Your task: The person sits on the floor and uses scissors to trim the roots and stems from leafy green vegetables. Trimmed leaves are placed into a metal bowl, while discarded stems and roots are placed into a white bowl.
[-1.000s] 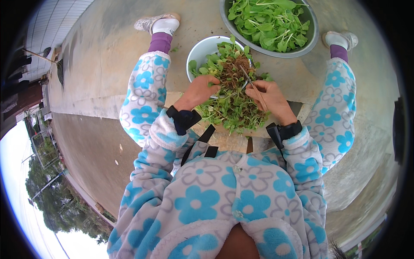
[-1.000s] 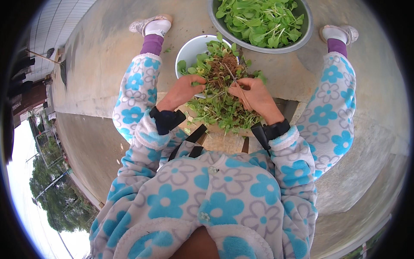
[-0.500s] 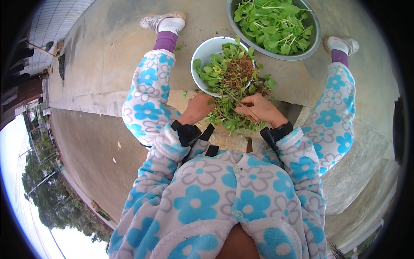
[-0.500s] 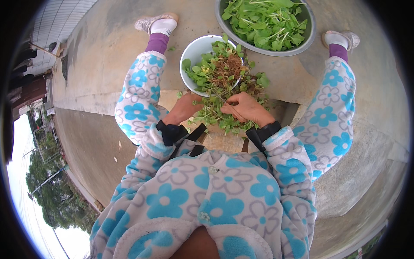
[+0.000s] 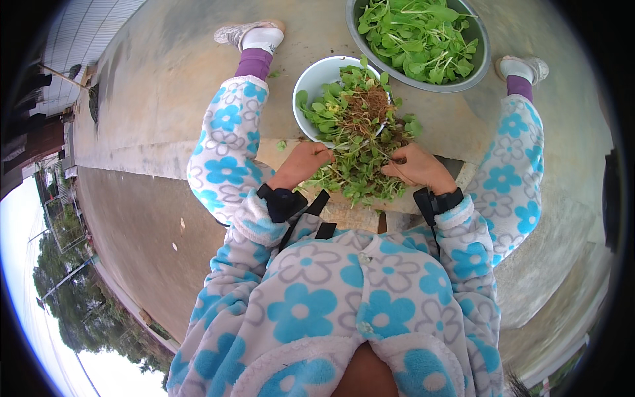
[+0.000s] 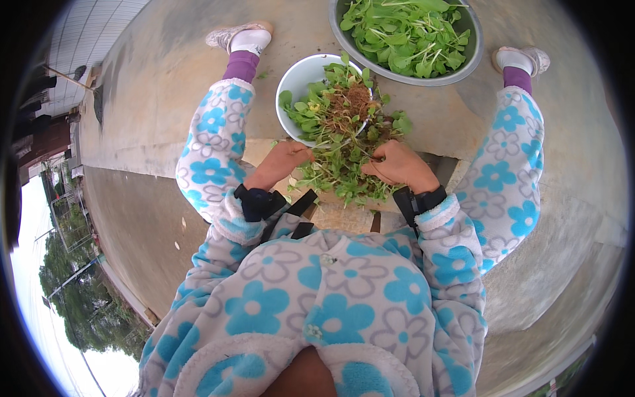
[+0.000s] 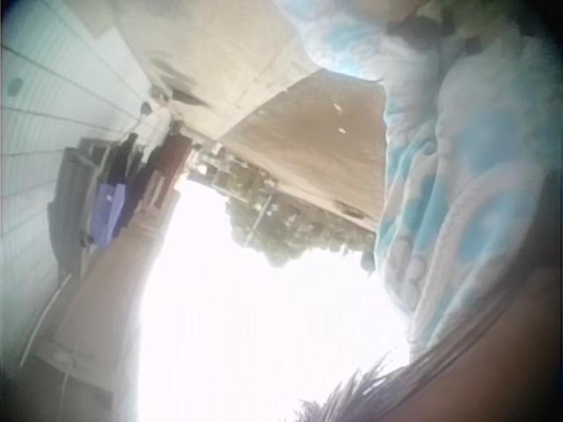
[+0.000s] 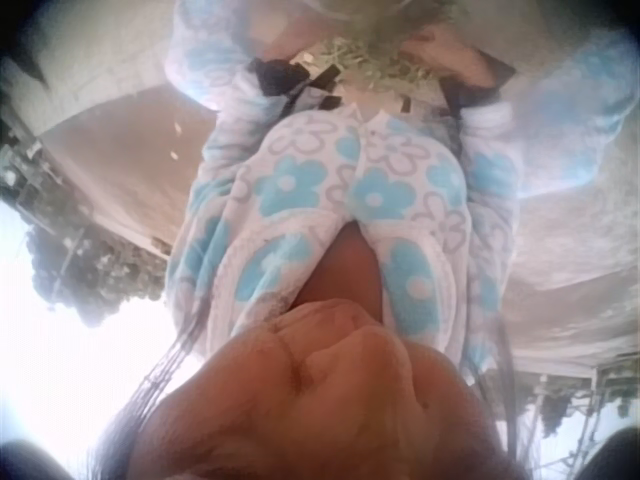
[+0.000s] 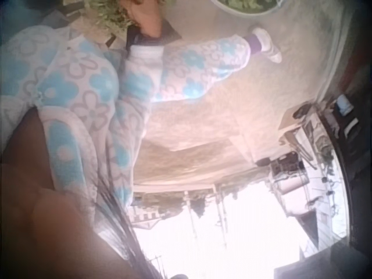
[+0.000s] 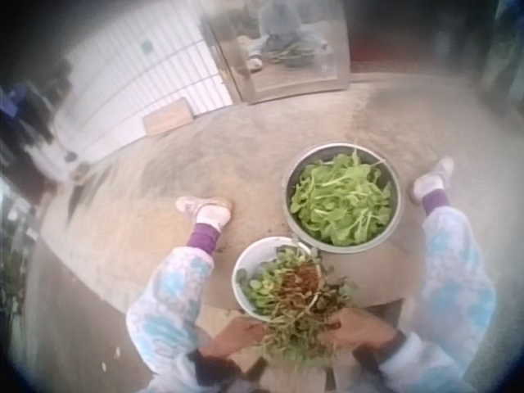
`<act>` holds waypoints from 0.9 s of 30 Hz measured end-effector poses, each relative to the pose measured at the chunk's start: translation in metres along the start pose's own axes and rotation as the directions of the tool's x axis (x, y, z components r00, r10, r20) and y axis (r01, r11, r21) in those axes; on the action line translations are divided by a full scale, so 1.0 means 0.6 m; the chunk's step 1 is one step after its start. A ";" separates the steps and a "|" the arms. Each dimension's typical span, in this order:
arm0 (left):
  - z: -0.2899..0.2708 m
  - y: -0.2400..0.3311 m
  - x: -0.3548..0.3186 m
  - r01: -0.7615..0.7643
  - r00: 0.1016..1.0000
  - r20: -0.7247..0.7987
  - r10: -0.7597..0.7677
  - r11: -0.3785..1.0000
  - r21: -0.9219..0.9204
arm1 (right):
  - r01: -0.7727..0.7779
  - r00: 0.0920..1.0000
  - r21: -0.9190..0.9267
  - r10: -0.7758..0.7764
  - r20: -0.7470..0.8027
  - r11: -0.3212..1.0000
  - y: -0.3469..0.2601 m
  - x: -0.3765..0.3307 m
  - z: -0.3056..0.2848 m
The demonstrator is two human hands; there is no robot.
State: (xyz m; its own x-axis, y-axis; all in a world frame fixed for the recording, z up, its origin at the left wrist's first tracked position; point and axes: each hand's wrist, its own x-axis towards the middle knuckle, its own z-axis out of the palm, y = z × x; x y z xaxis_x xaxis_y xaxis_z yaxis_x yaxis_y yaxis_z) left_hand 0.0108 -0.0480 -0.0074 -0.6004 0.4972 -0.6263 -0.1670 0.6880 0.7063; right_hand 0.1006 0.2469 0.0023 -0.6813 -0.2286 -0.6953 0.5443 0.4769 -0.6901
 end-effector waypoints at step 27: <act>0.008 0.046 -0.030 0.060 0.997 -0.038 -0.065 0.990 -0.126 | -0.009 0.992 0.408 -0.042 0.117 0.913 -0.049 0.004 0.045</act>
State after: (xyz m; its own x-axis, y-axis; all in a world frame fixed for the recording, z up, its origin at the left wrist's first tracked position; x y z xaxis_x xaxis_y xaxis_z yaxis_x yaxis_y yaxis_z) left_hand 0.0209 -0.0351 0.0217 -0.6172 0.4309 -0.6583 -0.3002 0.6444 0.7033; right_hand 0.0963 0.2093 0.0158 -0.6416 -0.3466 -0.6843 0.7029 0.0915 -0.7054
